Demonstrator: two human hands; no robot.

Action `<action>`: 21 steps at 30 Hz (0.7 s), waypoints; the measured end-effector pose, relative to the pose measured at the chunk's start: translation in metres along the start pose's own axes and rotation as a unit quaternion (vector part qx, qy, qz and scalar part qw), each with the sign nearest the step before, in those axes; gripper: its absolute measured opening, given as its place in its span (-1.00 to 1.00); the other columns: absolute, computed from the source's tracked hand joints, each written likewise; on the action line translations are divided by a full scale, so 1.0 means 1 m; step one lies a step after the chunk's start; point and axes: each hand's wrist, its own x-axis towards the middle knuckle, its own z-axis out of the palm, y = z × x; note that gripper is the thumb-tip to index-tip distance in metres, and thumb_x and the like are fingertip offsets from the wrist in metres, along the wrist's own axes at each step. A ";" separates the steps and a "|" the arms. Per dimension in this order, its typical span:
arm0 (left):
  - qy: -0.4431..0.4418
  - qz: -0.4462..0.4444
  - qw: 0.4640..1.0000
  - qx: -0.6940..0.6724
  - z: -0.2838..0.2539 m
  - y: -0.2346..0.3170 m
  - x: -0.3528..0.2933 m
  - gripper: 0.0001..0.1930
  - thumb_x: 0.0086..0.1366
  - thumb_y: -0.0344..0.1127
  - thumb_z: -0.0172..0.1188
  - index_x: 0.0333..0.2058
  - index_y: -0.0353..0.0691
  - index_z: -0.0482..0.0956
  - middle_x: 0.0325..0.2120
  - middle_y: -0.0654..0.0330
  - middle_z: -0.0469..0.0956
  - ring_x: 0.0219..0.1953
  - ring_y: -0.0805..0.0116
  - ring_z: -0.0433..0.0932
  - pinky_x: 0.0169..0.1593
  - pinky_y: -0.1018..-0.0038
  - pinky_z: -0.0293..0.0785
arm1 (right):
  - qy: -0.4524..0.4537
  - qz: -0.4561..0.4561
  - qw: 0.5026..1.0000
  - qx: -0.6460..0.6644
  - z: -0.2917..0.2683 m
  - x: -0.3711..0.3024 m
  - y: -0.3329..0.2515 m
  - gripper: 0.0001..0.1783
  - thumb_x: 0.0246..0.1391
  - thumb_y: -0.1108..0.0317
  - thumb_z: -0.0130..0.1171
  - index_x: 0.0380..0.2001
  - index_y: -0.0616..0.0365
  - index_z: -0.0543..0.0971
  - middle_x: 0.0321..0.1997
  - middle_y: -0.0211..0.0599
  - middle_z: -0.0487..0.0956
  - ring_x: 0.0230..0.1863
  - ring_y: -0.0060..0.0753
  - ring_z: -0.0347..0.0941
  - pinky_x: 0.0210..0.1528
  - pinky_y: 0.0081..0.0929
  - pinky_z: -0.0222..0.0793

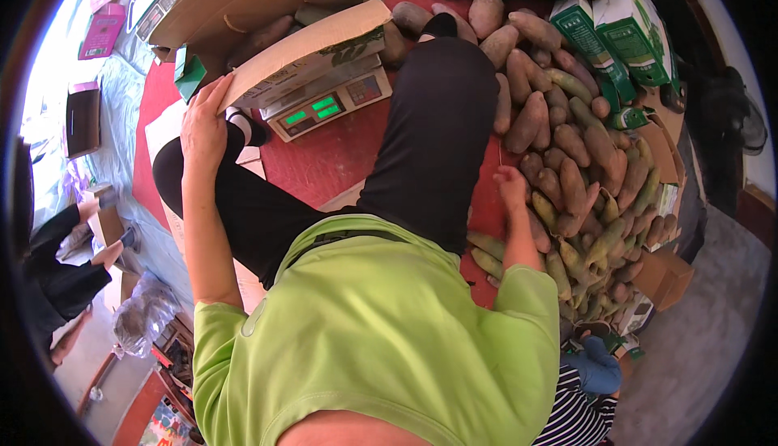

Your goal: The recorder is weighing and packing cucumbers into boxes for shipment.

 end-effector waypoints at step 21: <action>0.087 0.025 0.995 0.036 -0.029 0.006 -0.005 -0.49 0.08 -0.29 0.26 0.08 0.00 0.46 -0.02 0.24 0.49 0.05 0.21 0.42 0.20 0.21 0.18 | -0.070 0.100 0.992 0.032 0.036 -0.021 0.008 -0.84 -0.02 0.53 0.17 -0.30 0.19 0.52 -0.46 -0.38 0.56 -0.48 -0.57 0.47 -0.46 -0.56 0.40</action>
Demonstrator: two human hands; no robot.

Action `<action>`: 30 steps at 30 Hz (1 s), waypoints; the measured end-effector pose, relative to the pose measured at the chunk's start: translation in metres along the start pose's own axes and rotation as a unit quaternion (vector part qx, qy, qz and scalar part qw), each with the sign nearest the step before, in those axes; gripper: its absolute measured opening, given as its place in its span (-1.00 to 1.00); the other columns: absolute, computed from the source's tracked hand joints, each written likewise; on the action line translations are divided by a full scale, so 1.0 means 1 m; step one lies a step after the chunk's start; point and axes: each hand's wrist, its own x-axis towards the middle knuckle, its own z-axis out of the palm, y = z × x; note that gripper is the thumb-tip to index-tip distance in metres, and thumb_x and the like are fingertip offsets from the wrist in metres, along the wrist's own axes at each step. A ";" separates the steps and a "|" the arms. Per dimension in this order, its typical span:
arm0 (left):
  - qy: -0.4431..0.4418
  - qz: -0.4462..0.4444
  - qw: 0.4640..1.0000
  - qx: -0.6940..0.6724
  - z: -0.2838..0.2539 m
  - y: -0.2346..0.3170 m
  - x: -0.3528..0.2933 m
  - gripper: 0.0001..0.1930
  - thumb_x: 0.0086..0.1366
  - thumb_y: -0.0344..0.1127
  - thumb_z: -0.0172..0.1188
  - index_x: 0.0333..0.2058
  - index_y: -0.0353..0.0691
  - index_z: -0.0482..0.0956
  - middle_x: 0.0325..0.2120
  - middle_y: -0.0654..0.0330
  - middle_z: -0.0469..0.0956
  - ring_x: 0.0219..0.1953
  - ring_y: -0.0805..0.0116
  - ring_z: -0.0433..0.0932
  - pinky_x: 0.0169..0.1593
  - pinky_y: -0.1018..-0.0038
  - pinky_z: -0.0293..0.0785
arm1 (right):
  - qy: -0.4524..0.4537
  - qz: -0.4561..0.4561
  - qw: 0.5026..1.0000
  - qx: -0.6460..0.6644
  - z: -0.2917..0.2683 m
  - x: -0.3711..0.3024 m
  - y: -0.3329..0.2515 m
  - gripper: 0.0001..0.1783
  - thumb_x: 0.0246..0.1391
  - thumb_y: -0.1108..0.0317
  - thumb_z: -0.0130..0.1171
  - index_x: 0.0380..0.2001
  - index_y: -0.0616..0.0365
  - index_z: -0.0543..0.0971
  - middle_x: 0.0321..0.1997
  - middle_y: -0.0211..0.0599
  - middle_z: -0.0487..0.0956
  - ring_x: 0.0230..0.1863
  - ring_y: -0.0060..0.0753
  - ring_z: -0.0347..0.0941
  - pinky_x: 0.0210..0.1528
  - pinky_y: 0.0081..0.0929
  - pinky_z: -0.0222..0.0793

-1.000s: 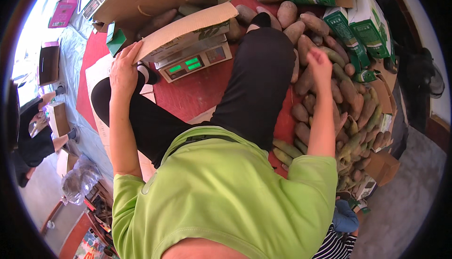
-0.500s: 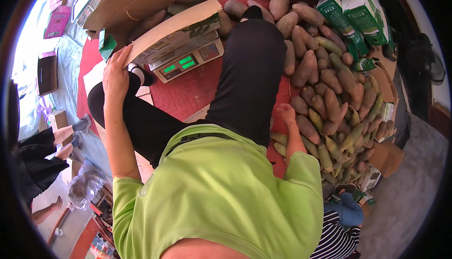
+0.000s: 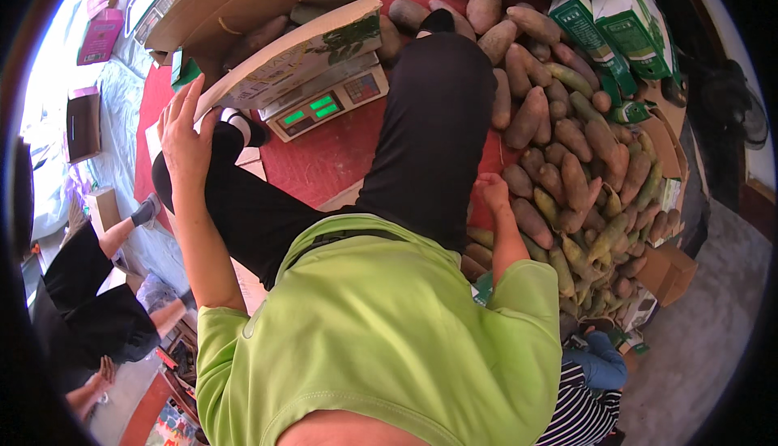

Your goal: The recorder is weighing and packing cucumbers into boxes for shipment.

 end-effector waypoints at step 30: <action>-0.091 -0.362 0.817 -0.440 -0.010 -0.124 0.039 -0.38 0.34 0.13 -0.02 0.25 -0.07 0.21 0.15 0.10 0.34 0.23 0.19 0.27 0.09 0.12 0.32 | -0.147 -0.295 0.940 -0.091 0.086 0.008 -0.451 -0.68 0.16 0.32 0.03 -0.02 0.11 0.48 -0.15 -0.38 0.58 -0.26 -0.59 0.48 -0.27 -0.58 0.35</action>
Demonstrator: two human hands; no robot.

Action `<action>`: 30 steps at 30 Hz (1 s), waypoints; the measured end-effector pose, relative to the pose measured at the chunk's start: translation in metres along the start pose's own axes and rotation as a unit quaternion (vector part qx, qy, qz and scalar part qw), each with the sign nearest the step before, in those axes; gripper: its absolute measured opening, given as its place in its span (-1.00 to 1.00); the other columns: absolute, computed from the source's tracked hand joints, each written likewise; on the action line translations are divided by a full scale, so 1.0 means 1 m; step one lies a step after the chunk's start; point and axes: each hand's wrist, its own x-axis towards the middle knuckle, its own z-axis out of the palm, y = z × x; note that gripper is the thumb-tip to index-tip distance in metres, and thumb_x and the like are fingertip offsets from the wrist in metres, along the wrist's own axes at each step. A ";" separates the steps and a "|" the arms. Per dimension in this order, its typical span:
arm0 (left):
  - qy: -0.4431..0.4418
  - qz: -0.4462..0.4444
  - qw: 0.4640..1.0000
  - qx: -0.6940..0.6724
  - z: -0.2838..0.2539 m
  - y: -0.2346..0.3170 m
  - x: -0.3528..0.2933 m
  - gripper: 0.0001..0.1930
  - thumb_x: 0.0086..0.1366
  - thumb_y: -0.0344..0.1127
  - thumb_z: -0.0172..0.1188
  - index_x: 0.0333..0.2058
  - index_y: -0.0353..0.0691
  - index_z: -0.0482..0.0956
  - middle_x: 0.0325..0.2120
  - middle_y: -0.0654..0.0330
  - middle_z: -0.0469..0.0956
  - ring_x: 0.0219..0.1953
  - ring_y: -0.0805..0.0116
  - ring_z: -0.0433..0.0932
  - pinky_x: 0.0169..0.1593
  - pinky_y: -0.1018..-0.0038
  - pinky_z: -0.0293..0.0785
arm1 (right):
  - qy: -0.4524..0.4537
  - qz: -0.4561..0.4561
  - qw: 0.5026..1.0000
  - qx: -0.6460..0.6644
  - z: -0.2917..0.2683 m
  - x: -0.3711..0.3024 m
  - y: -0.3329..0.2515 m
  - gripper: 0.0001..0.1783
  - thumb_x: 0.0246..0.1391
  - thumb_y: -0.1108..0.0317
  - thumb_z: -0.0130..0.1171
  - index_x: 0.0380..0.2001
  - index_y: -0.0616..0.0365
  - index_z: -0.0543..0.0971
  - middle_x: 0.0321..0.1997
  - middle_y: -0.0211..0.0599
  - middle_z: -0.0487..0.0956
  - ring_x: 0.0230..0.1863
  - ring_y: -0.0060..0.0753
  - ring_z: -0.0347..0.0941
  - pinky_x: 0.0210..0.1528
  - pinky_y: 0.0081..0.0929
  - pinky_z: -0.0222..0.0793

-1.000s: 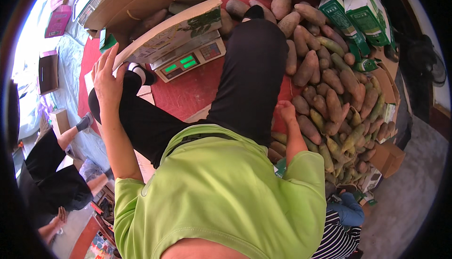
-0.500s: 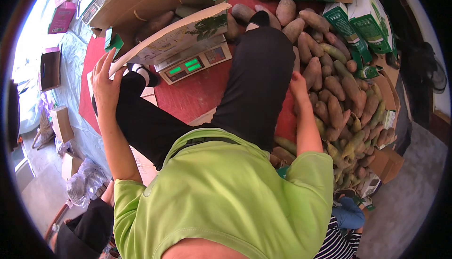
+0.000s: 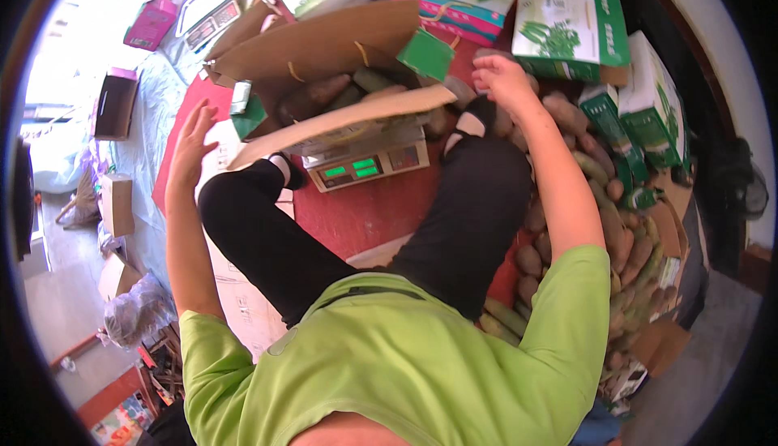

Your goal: The recorder is weighing and packing cucumbers into boxes for shipment.

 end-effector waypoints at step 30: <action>-0.159 -0.137 0.967 -0.146 0.008 -0.071 0.075 -0.46 0.32 0.20 -0.03 -0.01 -0.14 0.49 -0.16 0.27 0.53 -0.14 0.43 0.48 -0.16 0.38 0.46 | -0.056 0.108 0.989 0.081 0.044 0.053 -0.024 -0.62 0.09 0.53 -0.14 -0.02 0.13 0.47 -0.25 -0.34 0.55 -0.31 -0.40 0.51 -0.35 -0.37 0.43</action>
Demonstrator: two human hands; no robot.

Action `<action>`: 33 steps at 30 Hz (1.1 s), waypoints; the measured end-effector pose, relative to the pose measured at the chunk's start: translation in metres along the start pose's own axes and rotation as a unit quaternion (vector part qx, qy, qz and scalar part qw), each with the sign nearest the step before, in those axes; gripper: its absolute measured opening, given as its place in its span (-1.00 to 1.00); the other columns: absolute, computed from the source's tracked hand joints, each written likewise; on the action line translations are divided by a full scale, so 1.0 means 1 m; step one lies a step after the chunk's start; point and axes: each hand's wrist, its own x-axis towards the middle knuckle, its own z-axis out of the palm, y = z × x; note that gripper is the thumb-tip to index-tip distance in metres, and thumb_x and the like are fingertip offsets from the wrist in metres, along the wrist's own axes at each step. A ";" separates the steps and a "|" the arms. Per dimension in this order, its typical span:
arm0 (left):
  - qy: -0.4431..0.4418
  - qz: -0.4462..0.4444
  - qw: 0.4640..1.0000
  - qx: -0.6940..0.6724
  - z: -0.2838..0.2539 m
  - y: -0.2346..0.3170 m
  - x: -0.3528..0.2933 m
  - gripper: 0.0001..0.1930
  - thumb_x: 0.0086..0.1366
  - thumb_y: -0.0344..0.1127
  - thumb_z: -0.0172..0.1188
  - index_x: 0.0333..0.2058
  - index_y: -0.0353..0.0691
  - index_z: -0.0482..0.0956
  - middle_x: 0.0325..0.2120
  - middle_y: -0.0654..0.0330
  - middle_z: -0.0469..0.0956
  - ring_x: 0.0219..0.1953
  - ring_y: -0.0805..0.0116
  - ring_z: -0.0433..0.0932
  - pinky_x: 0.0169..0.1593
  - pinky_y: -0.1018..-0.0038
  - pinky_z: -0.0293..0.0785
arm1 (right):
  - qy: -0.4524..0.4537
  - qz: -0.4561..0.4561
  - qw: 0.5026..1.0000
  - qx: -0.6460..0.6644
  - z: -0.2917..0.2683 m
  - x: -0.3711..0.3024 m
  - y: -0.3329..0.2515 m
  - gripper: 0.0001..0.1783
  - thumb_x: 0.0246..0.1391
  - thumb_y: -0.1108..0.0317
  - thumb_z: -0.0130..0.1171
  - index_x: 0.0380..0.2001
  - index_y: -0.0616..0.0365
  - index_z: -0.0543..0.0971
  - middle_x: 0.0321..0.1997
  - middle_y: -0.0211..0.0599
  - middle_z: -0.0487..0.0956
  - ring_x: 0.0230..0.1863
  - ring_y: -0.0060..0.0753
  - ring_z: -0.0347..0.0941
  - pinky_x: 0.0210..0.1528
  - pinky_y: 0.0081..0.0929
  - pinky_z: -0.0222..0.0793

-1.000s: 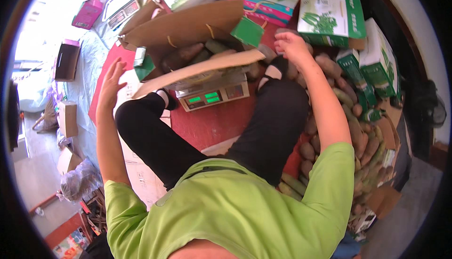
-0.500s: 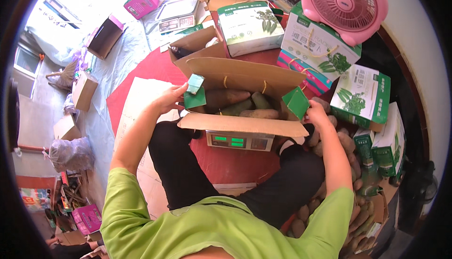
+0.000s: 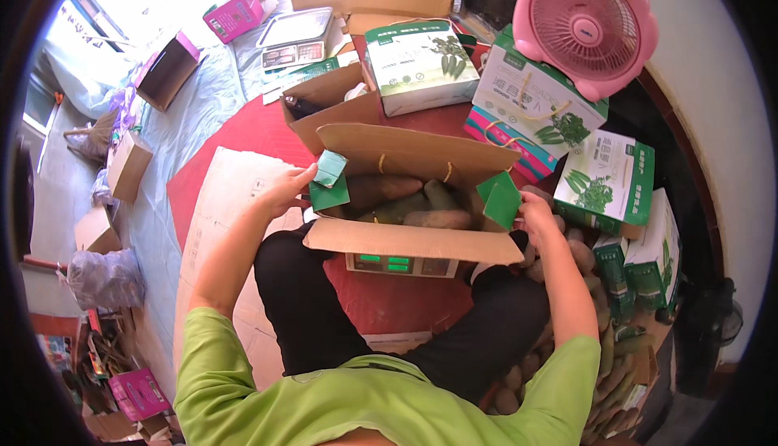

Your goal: The recorder is weighing and packing cucumbers into boxes for shipment.

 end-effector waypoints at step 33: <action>0.432 0.029 0.823 -0.367 -0.199 -0.312 -0.371 -0.36 0.33 0.28 -0.16 0.14 -0.10 0.37 -0.08 0.15 0.53 -0.03 0.28 0.44 0.04 0.30 0.32 | -0.325 -0.069 0.890 -0.313 0.485 -0.124 -0.016 -0.37 -0.15 0.51 0.04 0.11 0.07 0.31 -0.26 -0.10 0.52 -0.34 -0.22 0.48 -0.47 -0.29 0.41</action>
